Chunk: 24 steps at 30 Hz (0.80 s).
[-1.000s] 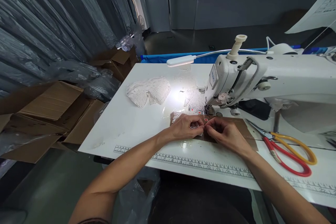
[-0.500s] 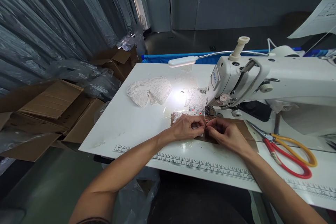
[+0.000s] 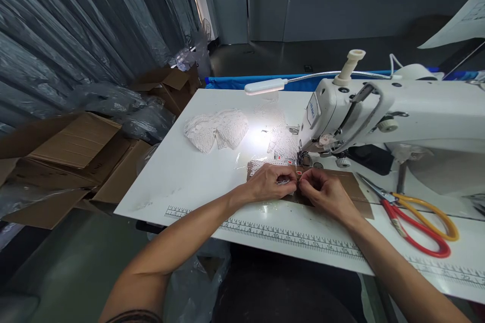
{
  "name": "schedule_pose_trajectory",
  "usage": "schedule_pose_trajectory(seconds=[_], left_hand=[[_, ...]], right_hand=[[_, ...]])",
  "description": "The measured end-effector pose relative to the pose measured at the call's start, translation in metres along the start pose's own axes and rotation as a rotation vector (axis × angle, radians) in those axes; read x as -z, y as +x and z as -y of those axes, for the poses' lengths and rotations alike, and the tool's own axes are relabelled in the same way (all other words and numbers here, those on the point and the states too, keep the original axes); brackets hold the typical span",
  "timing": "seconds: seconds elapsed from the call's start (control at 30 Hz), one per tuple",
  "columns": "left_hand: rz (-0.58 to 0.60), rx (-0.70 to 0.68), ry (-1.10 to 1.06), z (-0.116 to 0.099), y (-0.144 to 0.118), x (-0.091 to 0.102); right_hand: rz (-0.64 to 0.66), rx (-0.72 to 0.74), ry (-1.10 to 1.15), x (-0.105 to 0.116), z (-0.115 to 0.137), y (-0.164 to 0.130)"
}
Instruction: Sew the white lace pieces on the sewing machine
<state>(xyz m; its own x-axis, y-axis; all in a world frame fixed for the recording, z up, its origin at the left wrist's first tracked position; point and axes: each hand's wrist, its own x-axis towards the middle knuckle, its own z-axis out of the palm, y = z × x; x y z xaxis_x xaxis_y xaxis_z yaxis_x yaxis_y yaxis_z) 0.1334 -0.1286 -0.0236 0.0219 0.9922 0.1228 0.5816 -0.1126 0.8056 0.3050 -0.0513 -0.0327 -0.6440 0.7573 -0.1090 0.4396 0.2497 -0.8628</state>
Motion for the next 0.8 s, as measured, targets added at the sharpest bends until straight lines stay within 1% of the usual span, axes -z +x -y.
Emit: schedule_pose_trajectory(seconds=[0.13,0.2,0.3,0.4,0.47,0.53,0.6,0.67,0.73,0.8], left_hand=[[-0.003,-0.03,0.015,0.001,0.0,0.0],[0.029,-0.046,0.002,0.003,0.0,0.001],[0.101,-0.081,-0.029,0.007,0.0,0.004],[0.182,-0.094,-0.062,0.012,0.001,0.008],[0.237,-0.09,-0.076,0.013,0.001,0.011],[0.284,-0.083,-0.091,0.014,0.001,0.014],[0.305,-0.062,-0.126,0.012,0.001,0.015],[0.309,-0.02,-0.18,0.01,0.001,0.017],[0.32,0.026,-0.203,0.008,0.002,0.018],[0.333,0.038,-0.209,0.008,0.003,0.019]], right_hand=[[-0.003,-0.056,0.016,0.0,-0.008,0.002],[-0.01,-0.007,0.025,0.001,-0.009,0.003],[-0.052,0.204,0.042,-0.002,-0.005,0.0],[-0.008,0.416,0.073,-0.01,0.001,-0.004],[0.046,0.521,-0.024,-0.013,0.001,-0.005],[0.075,0.568,-0.176,-0.009,-0.004,-0.002],[0.062,0.546,-0.274,0.007,-0.013,0.002],[-0.021,0.48,-0.339,0.03,-0.024,0.005],[-0.123,0.368,-0.417,0.053,-0.031,0.002],[-0.133,0.23,-0.403,0.066,-0.032,-0.006]])
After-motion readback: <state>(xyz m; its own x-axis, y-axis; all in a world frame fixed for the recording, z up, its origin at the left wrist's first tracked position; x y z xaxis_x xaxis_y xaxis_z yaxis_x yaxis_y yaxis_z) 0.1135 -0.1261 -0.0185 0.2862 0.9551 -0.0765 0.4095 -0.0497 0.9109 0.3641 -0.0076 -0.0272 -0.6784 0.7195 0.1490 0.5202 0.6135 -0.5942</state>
